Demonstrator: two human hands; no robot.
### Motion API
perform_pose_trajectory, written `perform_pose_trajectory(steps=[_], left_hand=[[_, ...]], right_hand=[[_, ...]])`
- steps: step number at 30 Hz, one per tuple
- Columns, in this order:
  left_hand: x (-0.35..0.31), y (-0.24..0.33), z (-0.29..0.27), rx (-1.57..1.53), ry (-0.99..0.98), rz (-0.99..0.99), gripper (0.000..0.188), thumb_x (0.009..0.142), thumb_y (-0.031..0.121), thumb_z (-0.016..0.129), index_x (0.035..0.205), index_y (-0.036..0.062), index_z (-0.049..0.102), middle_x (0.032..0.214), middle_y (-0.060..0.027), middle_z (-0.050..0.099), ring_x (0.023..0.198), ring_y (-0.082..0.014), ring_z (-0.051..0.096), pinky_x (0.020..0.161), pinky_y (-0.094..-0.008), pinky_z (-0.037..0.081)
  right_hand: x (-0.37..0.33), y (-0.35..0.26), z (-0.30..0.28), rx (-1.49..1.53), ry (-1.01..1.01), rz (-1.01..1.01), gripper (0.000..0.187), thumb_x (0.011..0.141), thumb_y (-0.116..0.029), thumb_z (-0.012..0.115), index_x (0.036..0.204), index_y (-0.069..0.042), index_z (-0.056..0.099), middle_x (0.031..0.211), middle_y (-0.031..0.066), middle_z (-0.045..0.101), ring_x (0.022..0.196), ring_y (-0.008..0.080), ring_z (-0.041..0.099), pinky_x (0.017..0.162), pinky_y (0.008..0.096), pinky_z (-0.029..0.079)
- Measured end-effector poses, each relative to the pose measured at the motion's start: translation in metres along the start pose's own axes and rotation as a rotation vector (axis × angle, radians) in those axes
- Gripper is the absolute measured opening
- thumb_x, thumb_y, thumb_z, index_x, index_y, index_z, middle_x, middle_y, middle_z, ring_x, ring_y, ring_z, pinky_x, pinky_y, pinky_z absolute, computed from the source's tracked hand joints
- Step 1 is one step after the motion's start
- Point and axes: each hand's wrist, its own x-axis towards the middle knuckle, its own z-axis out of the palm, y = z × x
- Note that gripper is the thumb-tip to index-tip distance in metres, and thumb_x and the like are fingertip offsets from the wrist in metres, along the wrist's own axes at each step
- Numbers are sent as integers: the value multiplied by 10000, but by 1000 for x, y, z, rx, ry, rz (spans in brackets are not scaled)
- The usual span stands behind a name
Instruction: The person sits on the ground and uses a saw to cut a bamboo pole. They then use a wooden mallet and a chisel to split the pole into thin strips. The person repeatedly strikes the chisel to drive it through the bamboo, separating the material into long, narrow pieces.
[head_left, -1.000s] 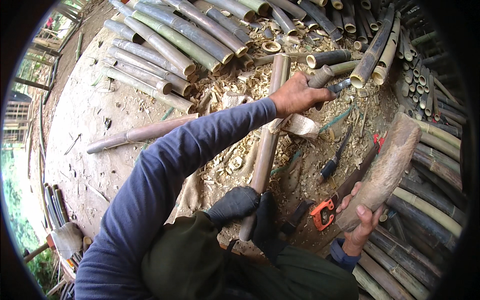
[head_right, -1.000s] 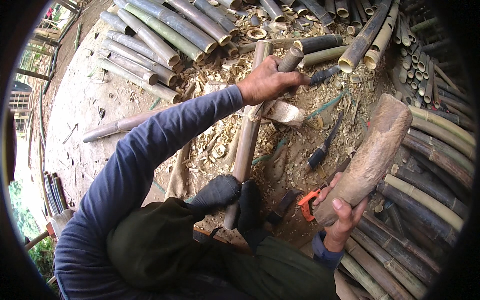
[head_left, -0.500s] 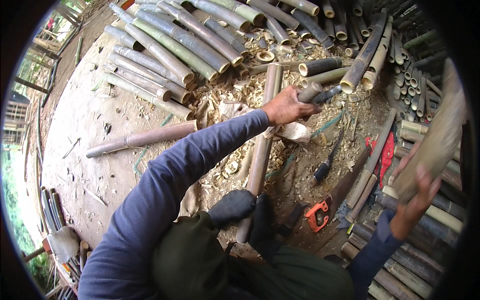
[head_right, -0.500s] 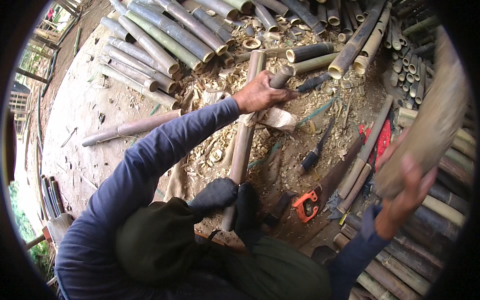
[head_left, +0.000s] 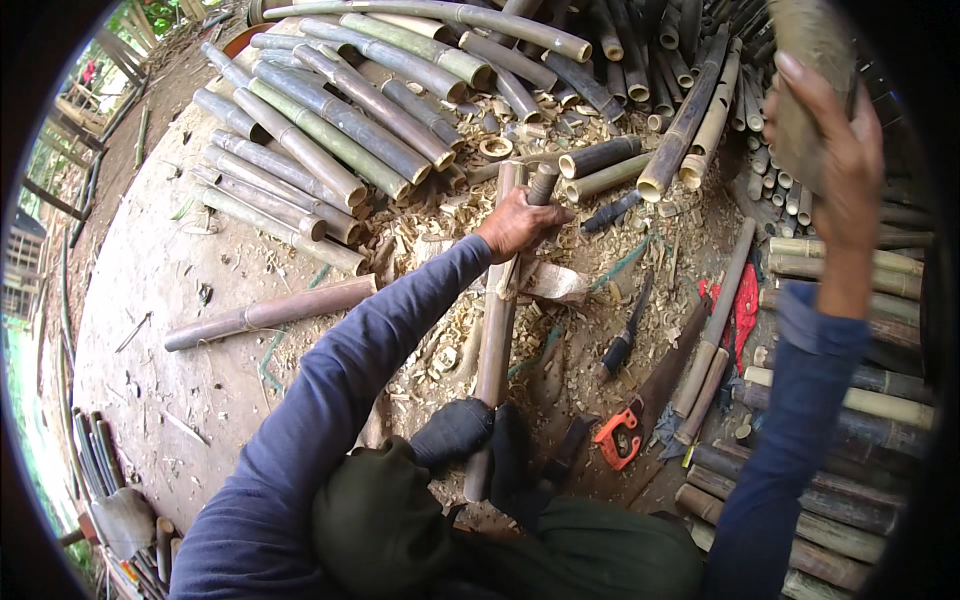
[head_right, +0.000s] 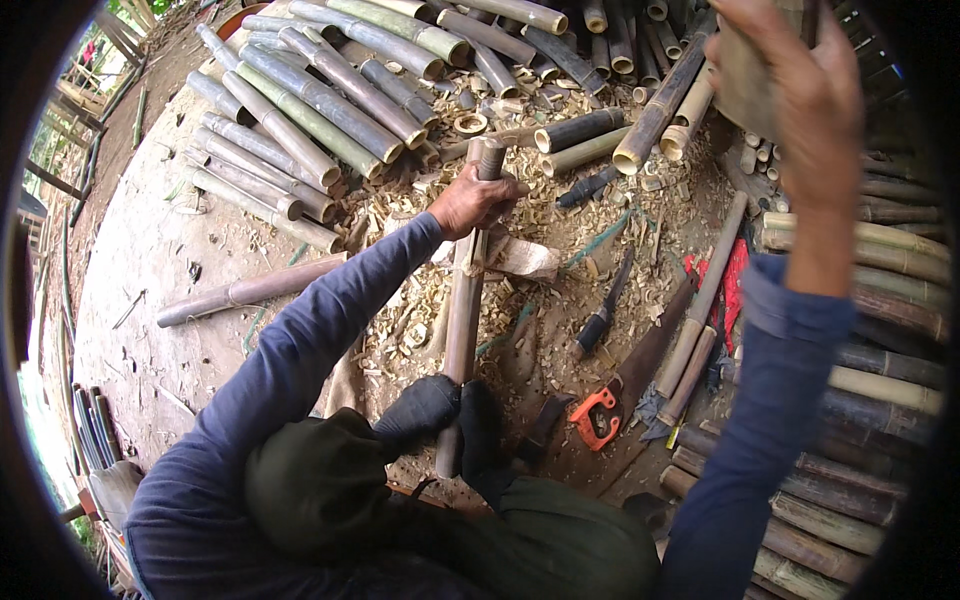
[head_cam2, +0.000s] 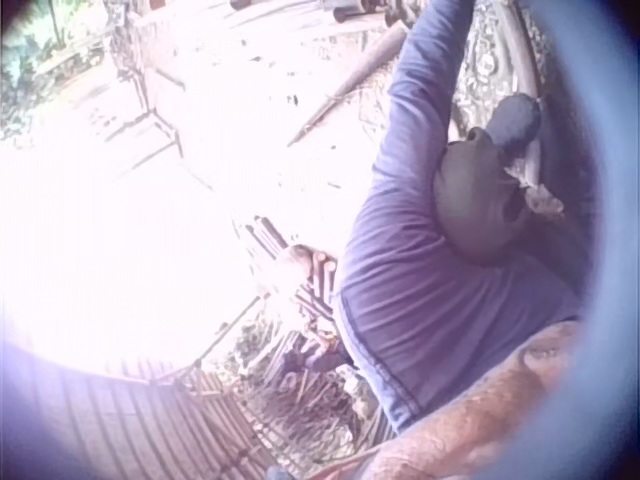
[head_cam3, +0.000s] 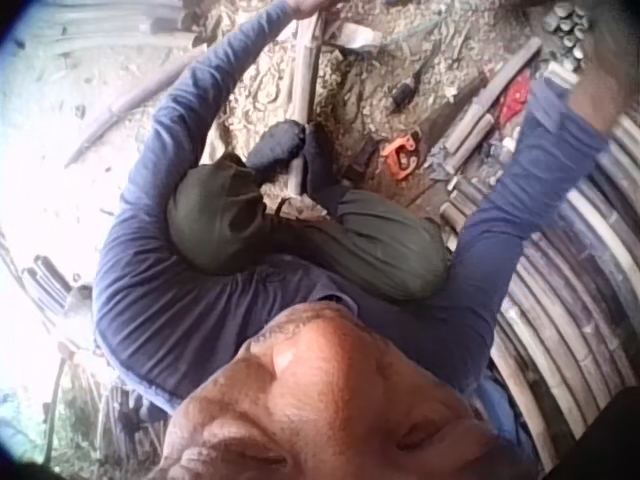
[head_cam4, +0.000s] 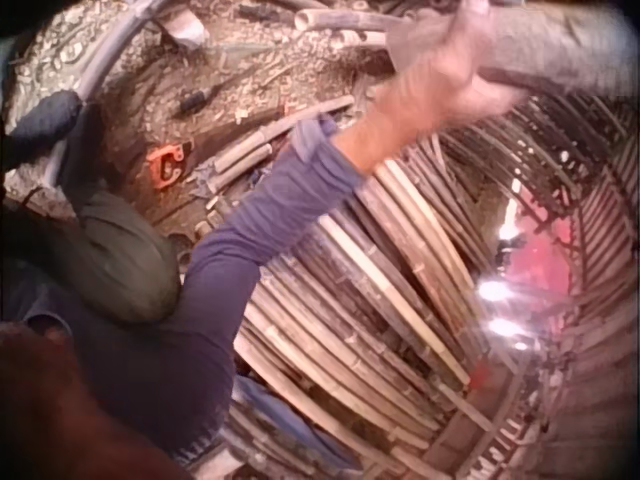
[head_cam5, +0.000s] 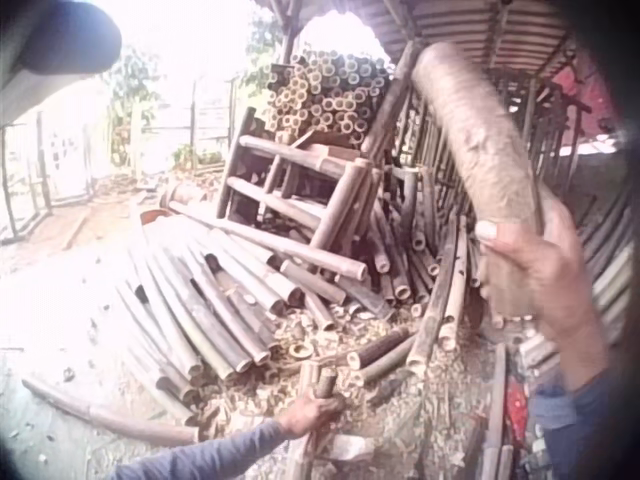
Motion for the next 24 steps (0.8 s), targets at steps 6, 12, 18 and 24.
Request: perform_pose_trajectory(steps=[6,12,18,24], left_hand=[[12,-9,21,354,157,335,341,855,107,739,1177,218,759,1038,5,744,943,-251,684,845,-378,565],[3,6,-4,173,27,166,341,862,94,721,1183,205,755,1069,16,742,996,-242,683,919,-371,558],[17,13,9,-240,11,-9,236,919,161,728,1138,72,749,909,-66,725,841,-145,665,805,-341,559],[14,19,-1,-697,-14,-370,205,926,179,741,1030,3,735,816,-47,698,721,-104,643,668,-300,557]], right_hand=[[-53,63,68,-524,-548,165,887,680,-187,780,1426,146,434,1282,269,634,1157,433,635,1078,431,462],[5,-1,0,60,-257,60,847,810,-303,804,1428,126,414,902,116,661,669,128,648,617,270,557],[-61,78,54,-109,-119,-113,571,807,-263,790,1229,47,561,1070,175,671,900,257,692,798,373,582],[-24,55,5,-272,-233,13,641,733,-284,832,1212,62,585,1065,166,677,904,257,695,812,366,582]])
